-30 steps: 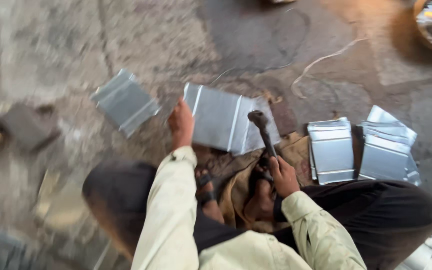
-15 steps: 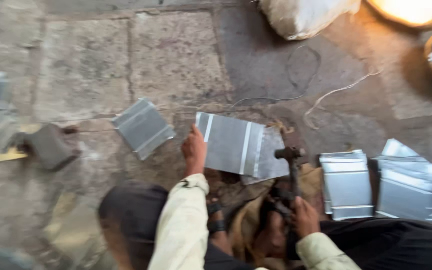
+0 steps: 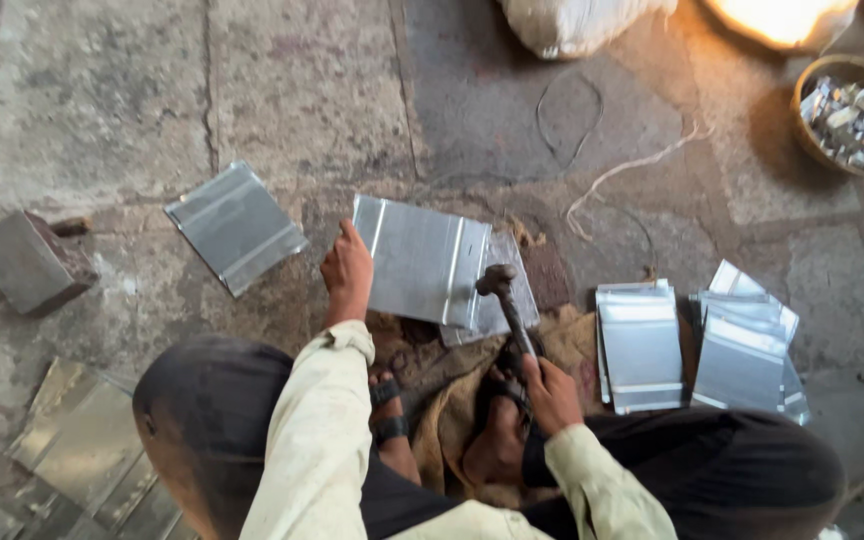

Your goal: The person sits on the floor and repeatedly hammers a rectangular metal sheet placed on a wooden block. They adjust the sheet's position and flip it over to work on different areas, then place the finished piece aside and pick up another sheet to continue.

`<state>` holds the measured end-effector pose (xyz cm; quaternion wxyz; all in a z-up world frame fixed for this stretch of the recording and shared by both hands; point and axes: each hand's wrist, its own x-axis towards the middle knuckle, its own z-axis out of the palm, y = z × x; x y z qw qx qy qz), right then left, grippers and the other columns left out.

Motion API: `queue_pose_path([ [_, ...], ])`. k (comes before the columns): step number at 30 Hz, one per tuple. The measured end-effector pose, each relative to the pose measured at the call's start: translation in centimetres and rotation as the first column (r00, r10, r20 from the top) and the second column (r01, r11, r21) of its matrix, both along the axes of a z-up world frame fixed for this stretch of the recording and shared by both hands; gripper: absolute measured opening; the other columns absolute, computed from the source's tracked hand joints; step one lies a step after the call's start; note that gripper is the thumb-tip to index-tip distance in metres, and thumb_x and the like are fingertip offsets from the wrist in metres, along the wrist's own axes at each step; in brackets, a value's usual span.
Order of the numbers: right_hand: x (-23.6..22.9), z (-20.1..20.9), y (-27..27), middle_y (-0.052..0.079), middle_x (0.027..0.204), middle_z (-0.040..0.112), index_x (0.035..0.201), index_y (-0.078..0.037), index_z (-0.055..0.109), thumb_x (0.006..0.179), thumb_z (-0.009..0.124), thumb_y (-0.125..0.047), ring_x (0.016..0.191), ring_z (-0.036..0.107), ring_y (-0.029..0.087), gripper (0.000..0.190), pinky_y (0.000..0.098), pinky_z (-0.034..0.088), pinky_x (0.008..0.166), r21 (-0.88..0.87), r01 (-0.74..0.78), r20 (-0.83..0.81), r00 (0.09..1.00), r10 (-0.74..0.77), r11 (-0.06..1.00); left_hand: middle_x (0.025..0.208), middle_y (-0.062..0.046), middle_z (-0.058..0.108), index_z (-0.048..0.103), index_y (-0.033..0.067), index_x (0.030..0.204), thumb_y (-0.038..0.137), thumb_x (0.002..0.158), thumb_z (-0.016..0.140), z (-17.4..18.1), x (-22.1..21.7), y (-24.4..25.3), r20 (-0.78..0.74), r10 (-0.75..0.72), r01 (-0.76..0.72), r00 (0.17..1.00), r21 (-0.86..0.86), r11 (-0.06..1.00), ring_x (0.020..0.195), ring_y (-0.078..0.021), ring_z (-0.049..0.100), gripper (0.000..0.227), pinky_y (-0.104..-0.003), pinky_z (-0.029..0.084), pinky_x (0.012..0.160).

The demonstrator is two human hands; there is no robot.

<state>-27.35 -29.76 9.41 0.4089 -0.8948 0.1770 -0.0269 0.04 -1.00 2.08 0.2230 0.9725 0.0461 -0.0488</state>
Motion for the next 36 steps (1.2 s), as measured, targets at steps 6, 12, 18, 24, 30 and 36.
queue_pose_path([
  [6, -2.2, 0.3, 0.1, 0.017, 0.066, 0.057, 0.091, 0.001, 0.064, 0.106, 0.053, -0.036, 0.06, 0.051, 0.026, 0.041, 0.041, 0.043, 0.056, 0.153, 0.026, 0.038, 0.999, -0.033, 0.988, 0.104, -0.025, 0.072, 0.048, 0.0008, 0.128, 0.013, 0.102, 0.051, -2.9, 0.0, 0.4, 0.078, 0.039, -0.04, 0.996, 0.007, 0.999, 0.09, -0.0466, 0.072, 0.028, -0.057, 0.058, 0.071],
  [12, -2.4, -6.4, -1.8, 0.011, 0.062, 0.063, 0.088, 0.0, 0.071, 0.101, 0.059, -0.04, 0.055, 0.058, 0.022, 0.043, 0.0402, 0.049, 0.058, 0.055, 0.084, -0.268, 0.961, -0.067, 0.995, 0.098, -0.025, 0.074, 0.063, 0.0036, 0.111, 0.016, 0.099, 0.059, -7.1, 1.8, 0.5, 0.143, 0.066, -0.056, 0.987, -0.073, 0.996, 0.091, -0.0432, 0.073, 0.018, -0.053, 0.059, 0.077],
  [18, -0.5, -8.3, -1.0, 0.003, 0.064, 0.054, 0.079, -0.005, 0.062, 0.108, 0.054, -0.052, 0.053, 0.044, 0.012, 0.056, 0.0347, 0.036, 0.048, 0.517, 0.266, -0.256, 0.955, -0.15, 0.813, 0.104, -0.036, 0.069, 0.043, 0.0047, 0.145, 0.024, 0.108, 0.047, -4.9, 1.4, 1.6, -0.054, 0.205, -0.21, 0.977, -0.098, 0.973, 0.096, -0.0558, 0.068, 0.042, -0.062, 0.055, 0.083],
  [24, 1.1, -5.7, 0.3, 0.001, 0.061, 0.05, 0.088, -0.015, 0.054, 0.1, 0.048, -0.064, 0.042, 0.033, 0.011, 0.051, 0.0285, 0.025, 0.04, 0.659, 0.562, -0.536, 0.817, -0.213, 0.499, 0.107, -0.041, 0.069, 0.02, -0.0071, 0.164, 0.032, 0.095, 0.056, -2.9, -1.7, 1.2, -0.09, 0.19, -0.196, 0.978, -0.065, 0.978, 0.098, -0.0566, 0.068, 0.087, -0.063, 0.054, 0.085],
  [30, 1.8, -1.7, 1.5, -0.001, 0.062, 0.043, 0.085, -0.014, 0.05, 0.101, 0.052, -0.062, 0.044, 0.035, 0.011, 0.051, 0.0288, 0.027, 0.04, 0.669, 0.549, -0.453, 0.836, -0.311, 0.502, 0.112, -0.044, 0.065, -0.005, -0.0056, 0.17, 0.023, 0.088, 0.062, -2.8, -8.6, -1.5, -0.205, 0.295, -0.335, 0.933, -0.196, 0.922, 0.096, -0.0592, 0.068, 0.11, -0.062, 0.055, 0.087],
  [36, 1.8, 0.4, 2.2, -0.001, 0.063, 0.046, 0.083, -0.011, 0.051, 0.099, 0.057, -0.059, 0.046, 0.041, 0.011, 0.05, 0.03, 0.032, 0.041, 0.685, 0.508, -0.356, 0.859, -0.369, 0.522, 0.122, -0.028, 0.067, 0.022, 0.012, 0.161, 0.025, 0.088, 0.063, -2.8, -15.4, -6.9, -0.015, 0.076, -0.078, 0.997, -0.201, 0.977, 0.105, -0.0455, 0.069, 0.084, -0.053, 0.057, 0.091],
])
